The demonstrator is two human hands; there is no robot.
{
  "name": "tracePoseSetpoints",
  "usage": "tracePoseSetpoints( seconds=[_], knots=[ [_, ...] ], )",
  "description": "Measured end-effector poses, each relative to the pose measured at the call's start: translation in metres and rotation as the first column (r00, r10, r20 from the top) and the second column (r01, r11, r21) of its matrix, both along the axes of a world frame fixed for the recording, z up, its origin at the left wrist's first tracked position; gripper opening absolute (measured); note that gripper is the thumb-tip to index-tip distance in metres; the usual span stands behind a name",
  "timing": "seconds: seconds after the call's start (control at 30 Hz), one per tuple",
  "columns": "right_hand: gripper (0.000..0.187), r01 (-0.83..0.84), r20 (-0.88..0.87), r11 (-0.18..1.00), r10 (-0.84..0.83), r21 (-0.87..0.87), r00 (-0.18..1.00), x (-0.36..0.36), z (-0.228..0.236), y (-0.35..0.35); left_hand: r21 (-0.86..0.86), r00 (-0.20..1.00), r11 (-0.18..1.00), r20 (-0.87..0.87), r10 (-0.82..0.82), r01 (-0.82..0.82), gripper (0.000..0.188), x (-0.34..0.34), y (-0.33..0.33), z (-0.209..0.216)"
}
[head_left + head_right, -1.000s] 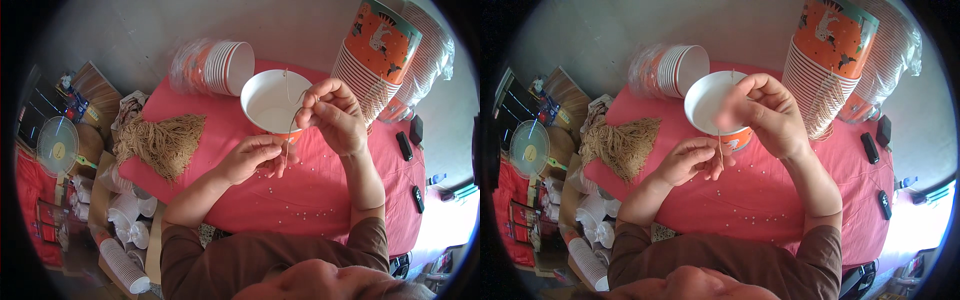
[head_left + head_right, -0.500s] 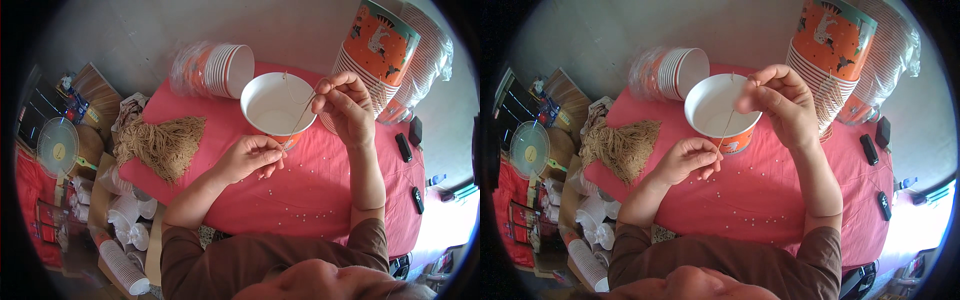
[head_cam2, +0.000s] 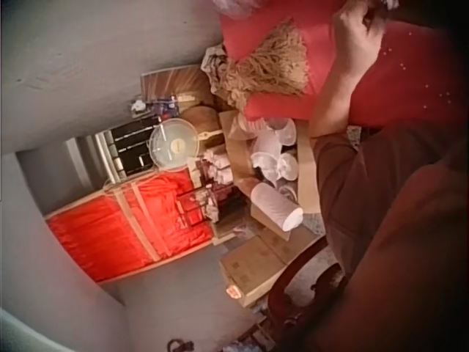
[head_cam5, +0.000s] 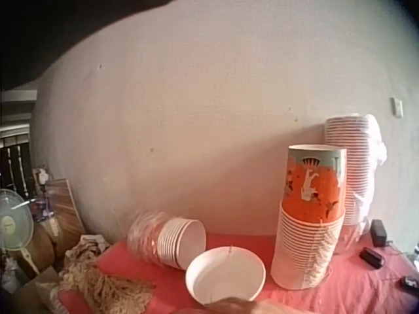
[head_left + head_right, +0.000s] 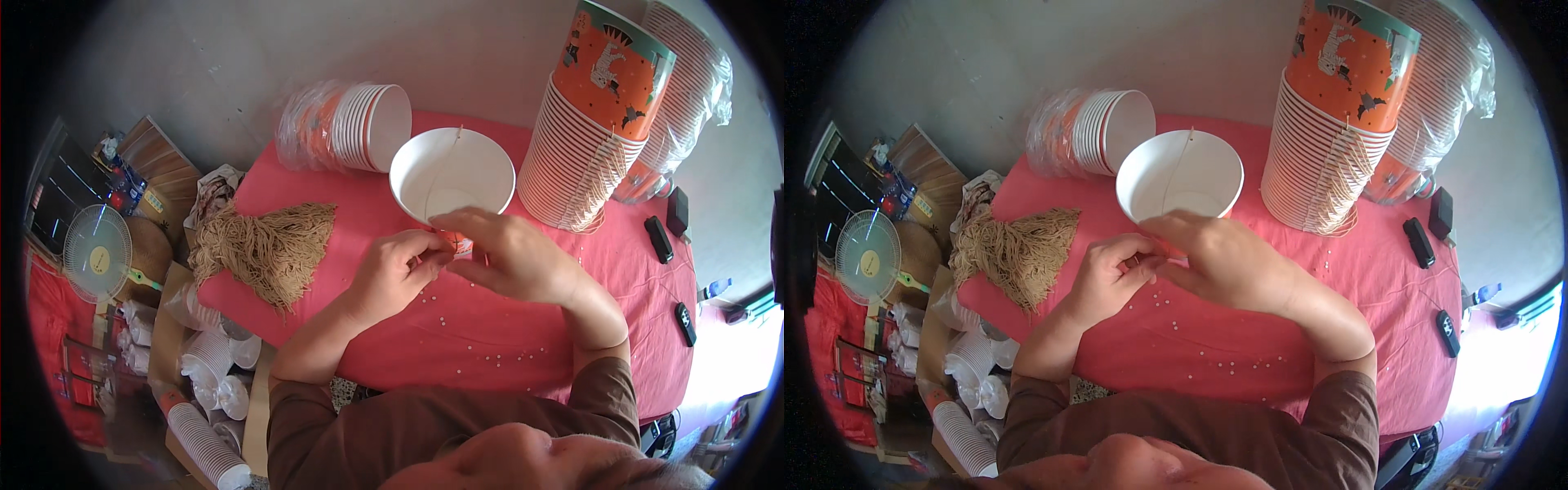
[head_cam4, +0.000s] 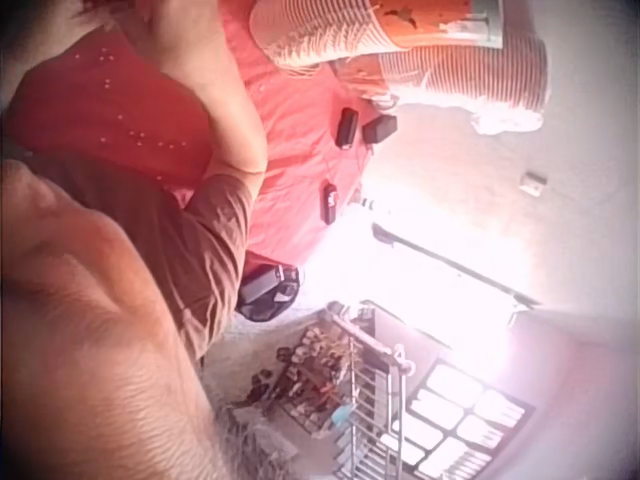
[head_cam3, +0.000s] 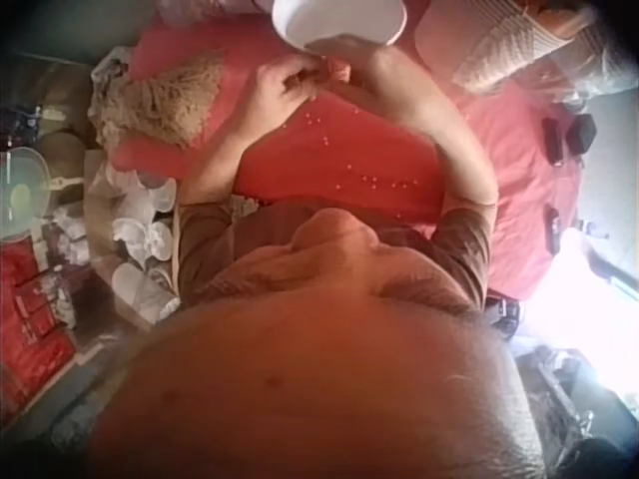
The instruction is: Manually attaching thin cord handles to small plastic buckets for packaging.
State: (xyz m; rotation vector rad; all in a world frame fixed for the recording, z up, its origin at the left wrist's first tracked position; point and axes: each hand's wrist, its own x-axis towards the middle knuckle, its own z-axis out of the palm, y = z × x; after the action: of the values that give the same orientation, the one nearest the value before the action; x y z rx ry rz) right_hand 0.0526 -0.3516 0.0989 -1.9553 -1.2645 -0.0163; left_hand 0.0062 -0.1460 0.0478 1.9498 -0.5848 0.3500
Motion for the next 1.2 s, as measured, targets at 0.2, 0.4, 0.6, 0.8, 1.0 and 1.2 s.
tracePoseSetpoints(
  seconds=[0.2, 0.4, 0.6, 0.8, 1.0, 1.2],
  knots=[
    [0.041, -0.017, 0.075, 0.998, 0.013, 0.058, 0.997, 0.006, -0.006, 0.001, -0.095, 0.999, 0.995, -0.043, -0.009, 0.005, 0.008, -0.002, 0.003, 0.005],
    [0.029, 0.041, 0.136, 0.995, -0.053, 0.086, 0.989, 0.007, -0.005, 0.006, -0.162, 0.996, 0.987, -0.078, -0.030, 0.017, 0.009, 0.000, 0.005, 0.004],
    [0.013, 0.029, 0.262, 0.996, -0.051, 0.086, 0.964, 0.010, -0.003, 0.003, -0.179, 0.971, 0.983, -0.223, -0.088, 0.048, 0.013, -0.002, 0.006, 0.008],
    [0.013, 0.012, 0.339, 0.997, -0.039, 0.082, 0.940, 0.009, -0.002, 0.004, -0.198, 0.976, 0.979, -0.201, -0.088, 0.047, 0.013, -0.002, 0.006, 0.007],
    [0.015, 0.018, 0.361, 0.998, -0.040, 0.065, 0.932, 0.009, -0.002, 0.004, -0.205, 0.983, 0.977, -0.161, -0.087, 0.053, 0.009, -0.002, 0.006, 0.006],
    [0.017, 0.000, 0.382, 0.997, -0.029, 0.076, 0.924, 0.009, -0.002, 0.003, -0.234, 0.967, 0.968, -0.214, -0.140, 0.089, 0.010, -0.003, 0.008, 0.007]
  ],
)
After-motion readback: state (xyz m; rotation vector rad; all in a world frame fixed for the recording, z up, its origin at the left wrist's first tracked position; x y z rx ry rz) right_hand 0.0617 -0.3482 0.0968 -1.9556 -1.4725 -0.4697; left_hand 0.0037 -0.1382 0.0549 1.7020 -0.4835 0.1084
